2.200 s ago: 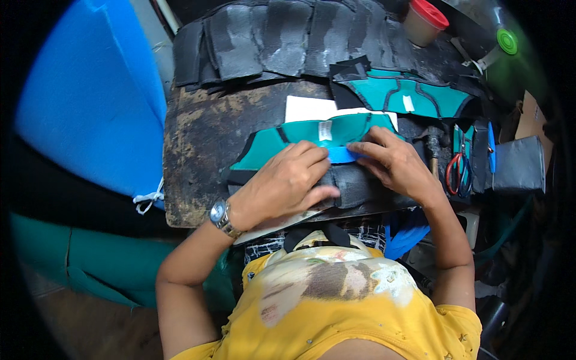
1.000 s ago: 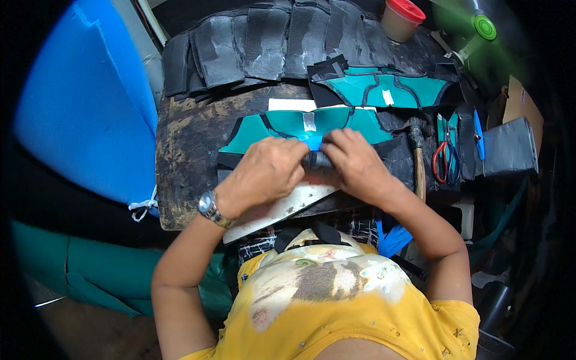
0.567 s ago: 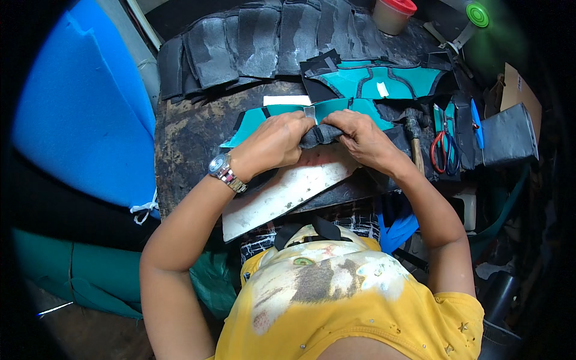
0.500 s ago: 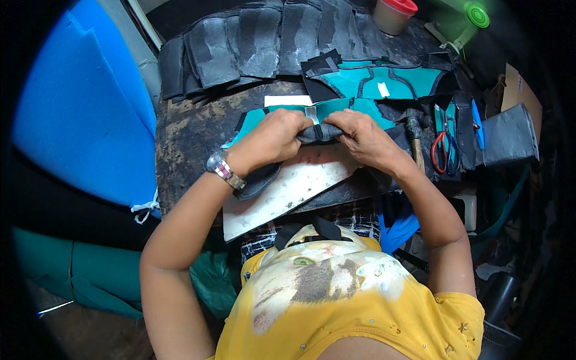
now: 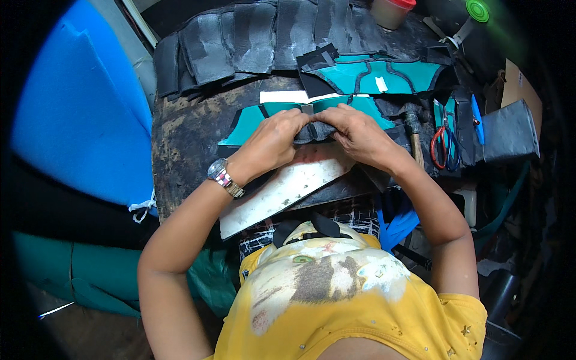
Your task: The person assembles a shoe-like item by hand, using a hammer to press and shape teal and black foam pieces, then trims a blue foam strip with scissors and fits it into the assembly. The person repeatedly adjusts and hammers the components to form the final shape.
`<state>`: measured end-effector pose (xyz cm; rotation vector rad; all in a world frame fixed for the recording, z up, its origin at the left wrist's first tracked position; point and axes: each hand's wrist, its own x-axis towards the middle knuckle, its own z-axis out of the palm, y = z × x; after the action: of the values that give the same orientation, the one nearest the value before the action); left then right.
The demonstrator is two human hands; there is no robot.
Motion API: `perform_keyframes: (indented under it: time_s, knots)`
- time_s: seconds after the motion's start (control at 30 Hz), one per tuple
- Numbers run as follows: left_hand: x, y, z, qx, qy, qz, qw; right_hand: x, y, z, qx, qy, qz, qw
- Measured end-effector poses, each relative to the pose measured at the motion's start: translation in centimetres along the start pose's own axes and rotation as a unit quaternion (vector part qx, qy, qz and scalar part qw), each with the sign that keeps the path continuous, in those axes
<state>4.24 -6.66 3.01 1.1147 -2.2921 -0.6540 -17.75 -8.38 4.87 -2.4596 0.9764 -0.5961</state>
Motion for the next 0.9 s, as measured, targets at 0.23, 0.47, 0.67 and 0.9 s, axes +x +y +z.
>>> perform_keyframes:
  time_s: [0.23,0.47,0.67,0.9]
  knots:
    - [0.8,0.0,-0.4,-0.016,-0.048,-0.099,0.994,0.1,0.0,-0.1,-0.054,-0.054,0.052,0.996]
    - [2.0,-0.7,-2.6,-0.121,-0.209,-0.19,0.952,0.9,-0.1,-0.3,-0.045,-0.029,0.065,0.996]
    - [4.0,-2.2,-5.1,-0.092,-0.311,-0.193,0.926,2.8,-0.6,-2.1,-0.049,-0.121,0.103,0.986]
    - [3.4,-0.7,-4.3,-0.082,-0.275,-0.174,0.942,3.0,-0.3,-2.3,-0.012,-0.135,0.135,0.981]
